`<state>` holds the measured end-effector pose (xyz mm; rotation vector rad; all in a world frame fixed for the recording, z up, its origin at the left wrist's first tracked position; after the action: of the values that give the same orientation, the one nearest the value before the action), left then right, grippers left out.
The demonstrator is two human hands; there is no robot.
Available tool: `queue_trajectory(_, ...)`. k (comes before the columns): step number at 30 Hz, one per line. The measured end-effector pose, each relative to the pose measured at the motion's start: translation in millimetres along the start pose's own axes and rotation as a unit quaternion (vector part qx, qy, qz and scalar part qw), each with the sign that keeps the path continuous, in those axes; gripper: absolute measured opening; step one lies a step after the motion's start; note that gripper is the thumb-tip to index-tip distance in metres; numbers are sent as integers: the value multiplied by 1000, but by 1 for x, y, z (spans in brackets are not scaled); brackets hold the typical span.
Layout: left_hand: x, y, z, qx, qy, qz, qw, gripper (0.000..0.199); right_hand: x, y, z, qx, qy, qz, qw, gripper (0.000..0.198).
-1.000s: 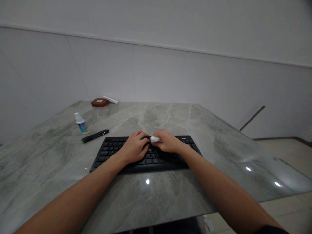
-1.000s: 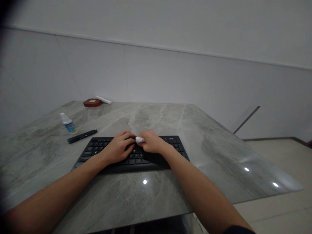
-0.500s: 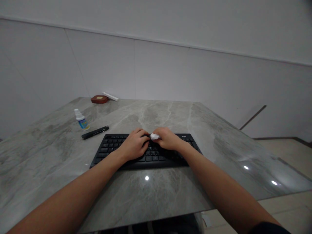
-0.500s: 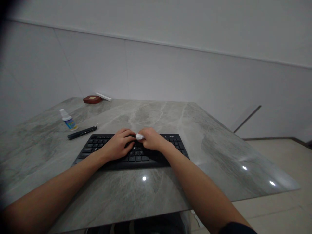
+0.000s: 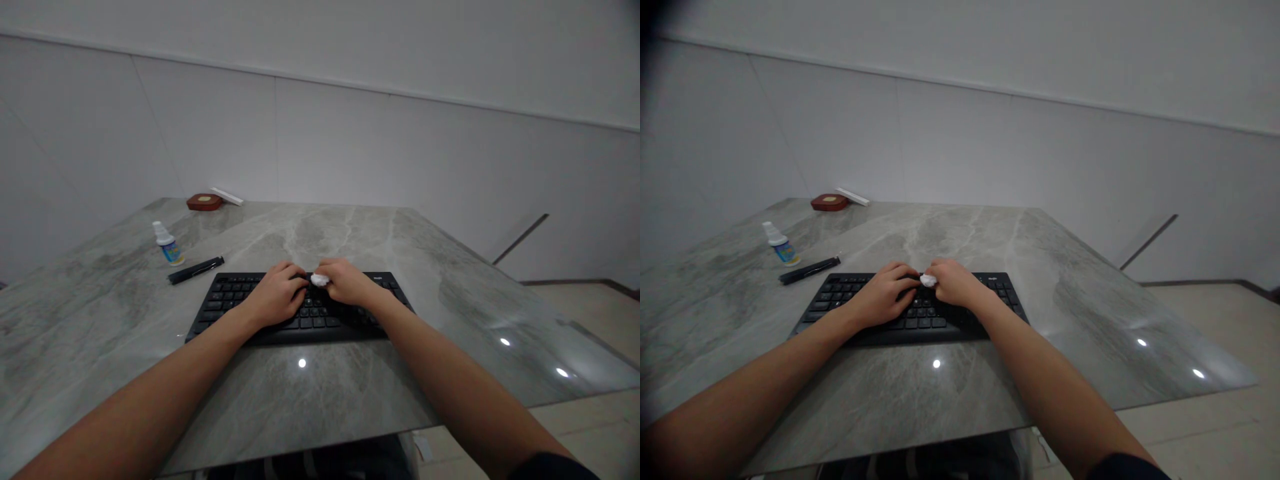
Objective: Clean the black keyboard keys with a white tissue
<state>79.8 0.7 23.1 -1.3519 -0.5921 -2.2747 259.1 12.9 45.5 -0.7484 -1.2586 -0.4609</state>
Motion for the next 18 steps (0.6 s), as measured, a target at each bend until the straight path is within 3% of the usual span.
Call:
queue_trajectory(4,0,0,0,-2,-2,-5,1000,24,3,1,-2,5,-20,-9,1000,25)
queue_trajectory(10,-3,1,-4,21,-44,22,999,34,13,14,-7,-91,89,-63,990,16)
queue_trajectory(18,-2,4,-5,25,-67,26,997,33,15,19,-6,-116,134,-56,983,12)
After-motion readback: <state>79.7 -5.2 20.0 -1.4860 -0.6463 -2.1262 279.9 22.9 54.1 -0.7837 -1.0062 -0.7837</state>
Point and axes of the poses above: each hand's wrist, its own z-axis towards the middle knuckle, its own x-axis out of the back of the hand, y = z × x, the point moved 2 cm from there along z, towards the middle knuckle, and after that the axes turned 4 degrees about -y, right-handed, at the moved point
